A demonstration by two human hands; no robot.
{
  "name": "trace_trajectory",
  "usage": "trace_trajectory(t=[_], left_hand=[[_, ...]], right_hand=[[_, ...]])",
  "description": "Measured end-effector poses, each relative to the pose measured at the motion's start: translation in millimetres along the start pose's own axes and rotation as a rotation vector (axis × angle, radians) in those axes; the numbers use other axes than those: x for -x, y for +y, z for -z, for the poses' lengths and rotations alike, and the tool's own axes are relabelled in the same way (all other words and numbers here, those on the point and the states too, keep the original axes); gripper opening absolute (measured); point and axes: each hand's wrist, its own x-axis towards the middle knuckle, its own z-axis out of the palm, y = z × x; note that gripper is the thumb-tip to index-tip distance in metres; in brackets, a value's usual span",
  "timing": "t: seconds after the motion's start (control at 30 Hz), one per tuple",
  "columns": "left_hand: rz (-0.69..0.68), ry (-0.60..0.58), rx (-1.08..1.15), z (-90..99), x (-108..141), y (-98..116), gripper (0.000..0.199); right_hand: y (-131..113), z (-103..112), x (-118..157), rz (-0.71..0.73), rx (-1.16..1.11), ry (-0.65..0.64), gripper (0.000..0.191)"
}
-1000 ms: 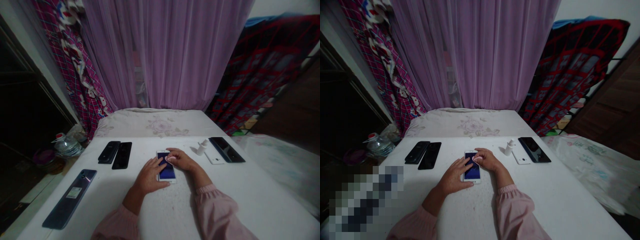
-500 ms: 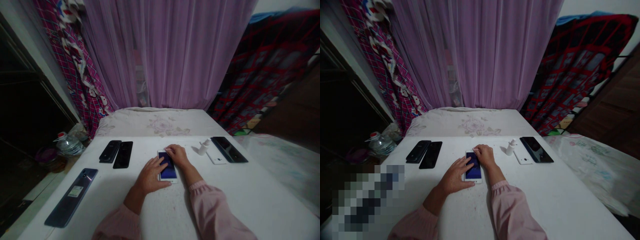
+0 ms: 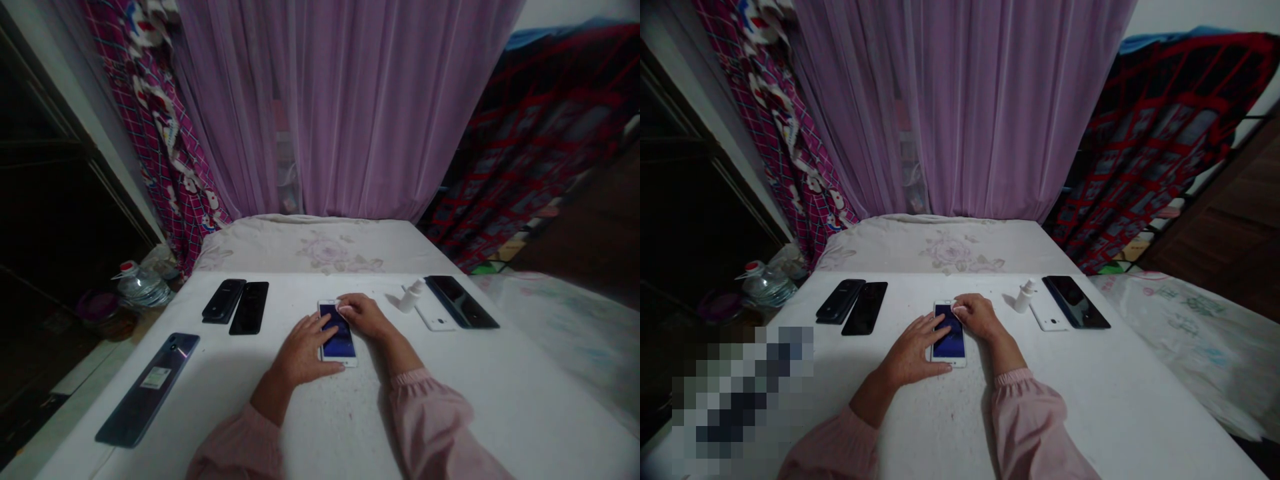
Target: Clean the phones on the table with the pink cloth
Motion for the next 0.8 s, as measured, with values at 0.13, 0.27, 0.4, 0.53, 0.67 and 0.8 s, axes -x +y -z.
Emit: trace_trajectory(t=[0.13,0.27,0.4,0.53,0.67,0.8], left_hand=[[0.0,0.006,0.003,-0.3,0.1,-0.7,0.079],[0.003,-0.006,-0.001,1.0,0.1,-0.2,0.08],[0.015,-0.021,0.001,4.6,-0.8,2.9,0.079],[0.027,-0.051,-0.006,6.6,-1.5,4.6,0.079],[0.009,-0.033,0.0,6.0,-1.0,3.4,0.078],[0.008,-0.032,0.01,4.1,-0.6,1.9,0.079]], right_hand=[[-3.5,-7.2,-7.5,-0.05,0.118,0.069,0.019],[-5.4,-14.5,-12.8,-0.075,0.186,0.121,0.019],[-5.5,-13.4,-10.7,-0.068,0.192,0.109,0.02],[-2.1,-3.3,-1.4,-0.003,0.061,0.018,0.018],[5.5,7.4,9.0,0.116,-0.119,-0.1,0.015],[11.6,11.0,13.3,0.167,-0.195,-0.164,0.018]])
